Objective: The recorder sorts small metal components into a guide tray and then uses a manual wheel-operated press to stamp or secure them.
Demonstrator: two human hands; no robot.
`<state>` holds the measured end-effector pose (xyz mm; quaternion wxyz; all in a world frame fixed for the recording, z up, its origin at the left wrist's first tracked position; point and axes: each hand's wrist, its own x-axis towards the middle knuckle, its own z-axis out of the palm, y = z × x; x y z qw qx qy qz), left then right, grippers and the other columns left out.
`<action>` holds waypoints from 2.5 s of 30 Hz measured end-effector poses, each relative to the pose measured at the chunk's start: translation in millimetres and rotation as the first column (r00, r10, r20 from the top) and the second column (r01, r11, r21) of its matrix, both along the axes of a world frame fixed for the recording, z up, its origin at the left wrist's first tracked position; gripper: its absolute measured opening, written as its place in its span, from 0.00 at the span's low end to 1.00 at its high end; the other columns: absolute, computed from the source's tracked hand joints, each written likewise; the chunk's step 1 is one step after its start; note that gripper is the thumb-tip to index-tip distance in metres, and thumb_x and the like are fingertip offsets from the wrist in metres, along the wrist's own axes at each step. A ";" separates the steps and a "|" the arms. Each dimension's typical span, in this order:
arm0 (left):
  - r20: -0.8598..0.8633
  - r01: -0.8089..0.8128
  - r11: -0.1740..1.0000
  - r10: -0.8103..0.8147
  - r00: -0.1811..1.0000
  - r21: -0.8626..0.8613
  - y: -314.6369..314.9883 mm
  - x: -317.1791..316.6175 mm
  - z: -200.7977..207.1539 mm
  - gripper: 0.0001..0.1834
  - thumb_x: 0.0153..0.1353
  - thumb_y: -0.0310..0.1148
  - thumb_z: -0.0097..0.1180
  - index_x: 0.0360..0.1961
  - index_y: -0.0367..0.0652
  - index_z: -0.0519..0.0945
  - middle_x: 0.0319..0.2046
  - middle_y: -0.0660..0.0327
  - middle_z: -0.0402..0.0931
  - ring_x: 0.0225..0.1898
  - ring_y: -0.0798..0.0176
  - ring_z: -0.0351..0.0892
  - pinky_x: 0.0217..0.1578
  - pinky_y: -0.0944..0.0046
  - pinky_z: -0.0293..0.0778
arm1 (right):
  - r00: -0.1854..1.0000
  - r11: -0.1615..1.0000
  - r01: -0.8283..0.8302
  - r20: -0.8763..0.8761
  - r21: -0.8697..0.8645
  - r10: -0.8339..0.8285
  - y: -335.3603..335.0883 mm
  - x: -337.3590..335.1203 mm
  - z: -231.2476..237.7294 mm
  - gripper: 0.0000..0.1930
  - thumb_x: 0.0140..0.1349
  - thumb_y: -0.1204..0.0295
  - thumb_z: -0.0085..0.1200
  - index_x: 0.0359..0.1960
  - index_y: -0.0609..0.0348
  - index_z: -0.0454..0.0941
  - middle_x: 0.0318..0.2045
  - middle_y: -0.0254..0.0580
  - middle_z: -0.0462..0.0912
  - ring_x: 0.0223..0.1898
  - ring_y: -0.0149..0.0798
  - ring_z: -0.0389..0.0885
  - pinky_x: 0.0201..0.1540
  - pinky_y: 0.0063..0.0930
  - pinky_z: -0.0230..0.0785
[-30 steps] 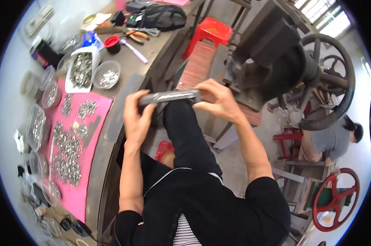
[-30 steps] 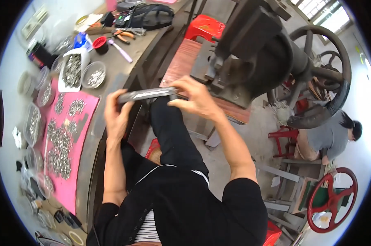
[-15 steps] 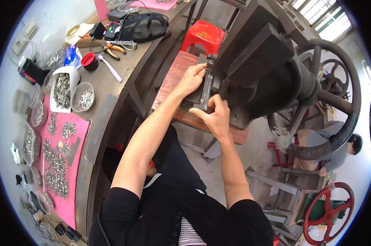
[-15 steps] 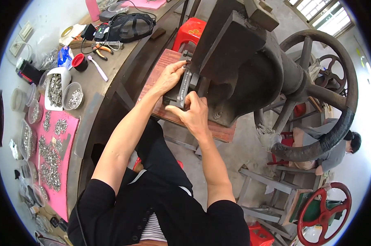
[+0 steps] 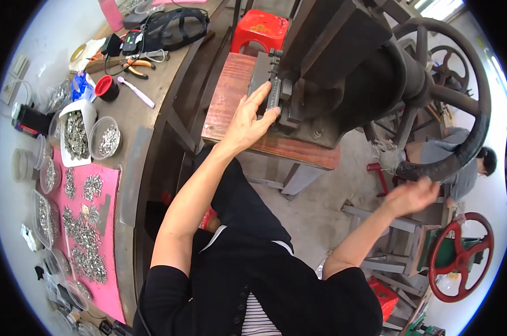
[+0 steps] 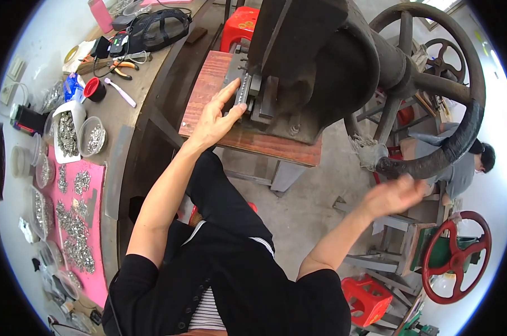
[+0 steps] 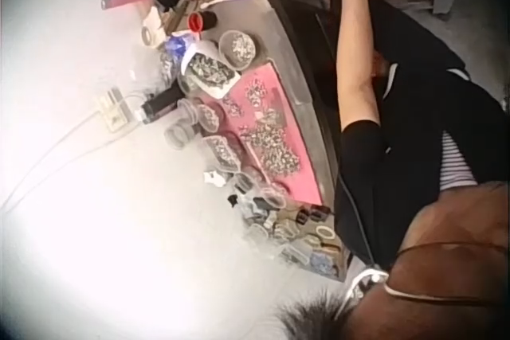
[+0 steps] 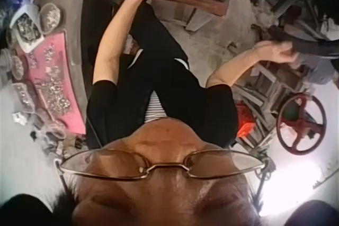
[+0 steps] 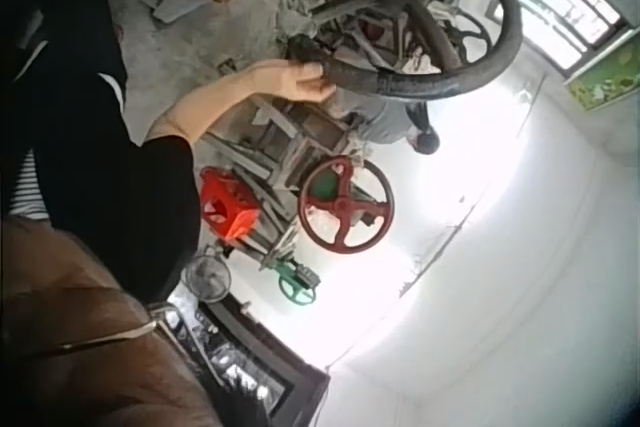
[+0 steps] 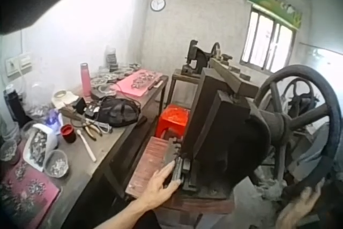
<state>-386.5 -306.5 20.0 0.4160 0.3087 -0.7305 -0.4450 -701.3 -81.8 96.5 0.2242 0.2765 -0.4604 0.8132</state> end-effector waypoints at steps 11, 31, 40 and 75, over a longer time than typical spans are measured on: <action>0.059 0.018 0.999 -0.016 0.998 -0.039 13.8 13.0 -7.9 0.52 0.59 0.54 0.67 0.74 0.33 0.60 0.75 0.44 0.57 0.78 0.45 0.49 0.76 0.40 0.37 | 0.983 0.858 0.124 -0.178 0.498 -0.039 -4.8 -0.8 42.1 0.14 0.65 0.73 0.65 0.41 0.67 0.72 0.32 0.41 0.79 0.28 0.32 0.81 0.35 0.26 0.76; 0.075 -0.083 0.968 0.103 0.992 -0.239 -14.0 -17.4 -13.1 0.41 0.54 0.48 0.72 0.64 0.37 0.74 0.64 0.46 0.74 0.72 0.42 0.62 0.73 0.35 0.43 | 0.959 0.430 -0.070 -0.058 0.900 0.278 -52.6 -70.6 264.1 0.18 0.67 0.55 0.62 0.37 0.57 0.75 0.27 0.32 0.74 0.20 0.24 0.72 0.23 0.17 0.61; -0.111 -0.196 0.913 0.167 0.980 -0.358 -5.3 -23.5 -27.2 0.22 0.57 0.36 0.72 0.51 0.44 0.80 0.56 0.53 0.82 0.64 0.43 0.74 0.68 0.37 0.58 | 0.946 0.384 -0.112 -0.020 0.917 0.325 -58.2 -92.4 278.2 0.17 0.69 0.55 0.61 0.38 0.56 0.75 0.27 0.31 0.75 0.20 0.24 0.72 0.23 0.17 0.62; 0.114 -0.114 0.947 0.154 0.981 -0.299 -12.6 -20.1 -19.7 0.38 0.56 0.50 0.70 0.62 0.36 0.78 0.64 0.52 0.76 0.71 0.42 0.66 0.73 0.37 0.47 | 0.970 0.541 -0.070 -0.070 0.838 0.234 -18.5 -34.5 210.4 0.16 0.66 0.63 0.62 0.42 0.64 0.73 0.21 0.36 0.74 0.22 0.31 0.75 0.30 0.26 0.73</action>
